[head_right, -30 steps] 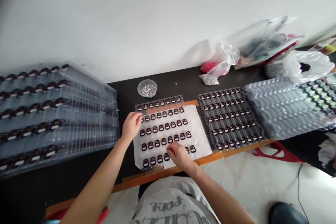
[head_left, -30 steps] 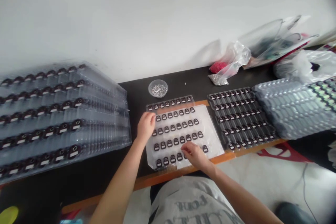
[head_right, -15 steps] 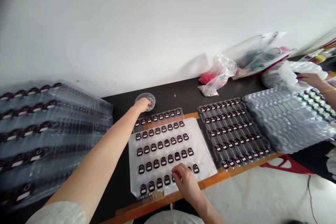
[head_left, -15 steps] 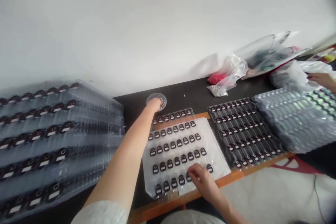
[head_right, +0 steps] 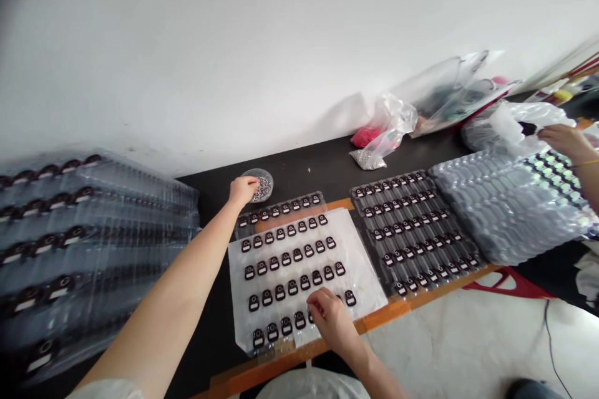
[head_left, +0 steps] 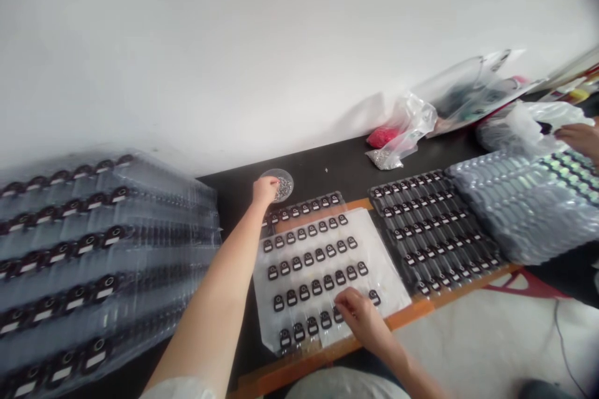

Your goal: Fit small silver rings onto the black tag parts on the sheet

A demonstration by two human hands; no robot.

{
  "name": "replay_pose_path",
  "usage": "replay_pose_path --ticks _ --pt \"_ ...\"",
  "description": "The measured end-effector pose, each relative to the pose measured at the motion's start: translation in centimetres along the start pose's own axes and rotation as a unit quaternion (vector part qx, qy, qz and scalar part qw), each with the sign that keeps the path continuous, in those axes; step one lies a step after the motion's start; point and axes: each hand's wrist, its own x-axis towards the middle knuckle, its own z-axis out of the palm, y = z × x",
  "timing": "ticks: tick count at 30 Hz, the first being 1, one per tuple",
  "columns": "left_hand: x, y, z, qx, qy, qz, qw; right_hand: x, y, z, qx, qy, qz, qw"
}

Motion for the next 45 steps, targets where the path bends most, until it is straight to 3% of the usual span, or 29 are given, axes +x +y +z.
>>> replay_pose_path --ticks 3,8,12,16,27,34,39,45 --pt "-0.1 0.1 -0.1 -0.154 0.023 -0.054 0.986 0.1 0.1 -0.1 -0.003 0.003 -0.004 1.000" --pt "-1.0 0.9 -1.0 -0.384 0.009 -0.111 0.916 0.2 0.1 -0.1 -0.012 0.002 -0.008 1.000" --pt "-2.0 1.3 -1.5 -0.491 -0.009 -0.128 0.862 0.1 0.0 -0.1 -0.022 0.000 -0.012 1.000" --pt "-2.4 1.4 -1.3 -0.538 -0.019 -0.142 0.830 -0.1 0.4 -0.1 -0.030 0.008 -0.016 0.999" --pt "-2.2 2.0 -0.9 -0.511 -0.023 -0.161 0.844 -0.2 0.7 0.2 -0.036 0.005 -0.024 0.999" --pt "-3.6 3.2 -1.7 -0.531 -0.062 -0.167 0.828 -0.3 0.1 -0.2 -0.030 0.009 -0.021 0.999" --pt "-7.8 3.6 -1.7 -0.586 -0.117 -0.155 0.786 0.0 -0.1 -0.1 -0.034 0.002 -0.025 0.999" --pt "-17.2 2.7 0.3 -0.638 -0.149 -0.199 0.729 1.8 -1.5 -0.4 -0.024 -0.001 -0.065 0.998"
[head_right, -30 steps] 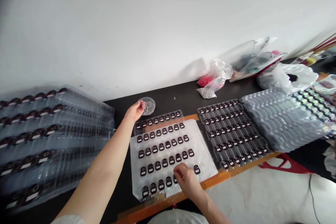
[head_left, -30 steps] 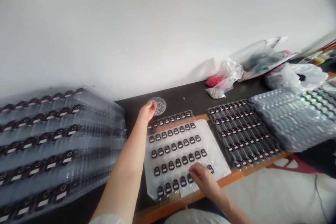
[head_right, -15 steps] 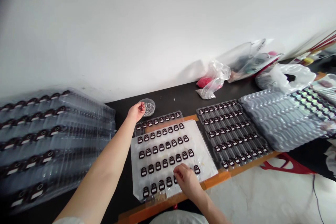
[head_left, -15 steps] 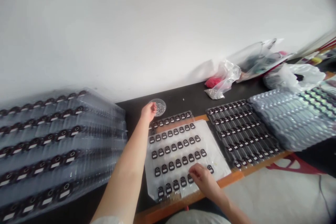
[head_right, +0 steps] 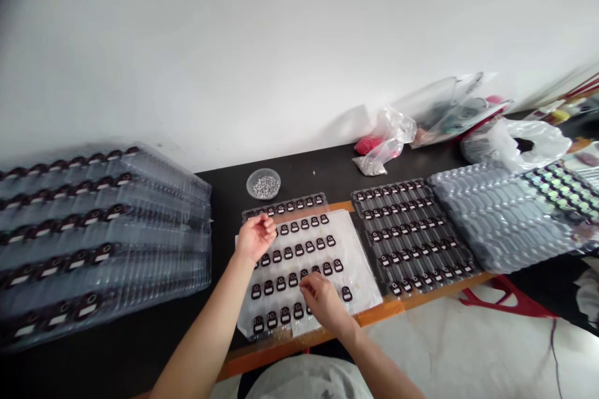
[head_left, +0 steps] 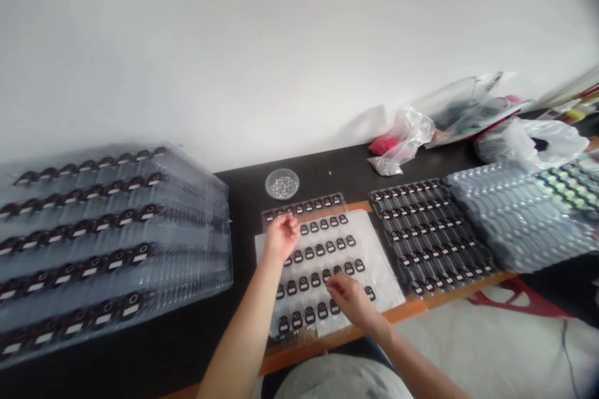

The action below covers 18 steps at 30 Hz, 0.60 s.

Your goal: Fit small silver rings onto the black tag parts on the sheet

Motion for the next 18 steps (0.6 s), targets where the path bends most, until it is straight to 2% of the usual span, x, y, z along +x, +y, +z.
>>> replay_pose_path --ticks 3,5,7,9,11,13,14,15,18 --pt "-2.9 -2.7 -0.9 -0.026 0.017 -0.022 0.999 0.8 -0.9 -0.2 0.011 -0.001 -0.018 1.000" --pt "-4.3 -3.7 -1.6 -0.032 0.026 -0.030 0.999 0.5 -1.6 -0.6 0.022 -0.012 -0.021 0.999" --pt "-5.3 -4.2 -2.2 -0.031 0.030 -0.037 0.998 -0.6 -2.0 -1.2 0.037 -0.055 -0.023 0.998" --pt "-6.1 -4.3 -2.7 -0.023 0.030 -0.047 0.998 -2.7 -1.5 -1.7 0.054 -0.128 -0.014 0.990" --pt "-6.6 -4.2 -2.9 -0.007 0.029 -0.062 0.998 -5.5 0.6 -1.7 0.067 -0.199 0.034 0.977" --pt "-7.0 -4.1 -3.1 0.017 0.029 -0.083 0.996 -8.7 4.0 -0.9 0.053 -0.232 0.138 0.961" --pt "-7.1 -4.1 -3.1 0.031 0.029 -0.097 0.994 -10.4 6.1 -0.1 0.018 -0.223 0.206 0.952" --pt "-7.2 -4.1 -3.1 0.047 0.029 -0.111 0.992 -12.1 8.3 0.8 -0.041 -0.186 0.278 0.941" --pt "-7.6 -4.4 -3.5 0.097 0.031 -0.161 0.982 -17.5 14.3 4.6 -0.088 -0.085 0.393 0.912"
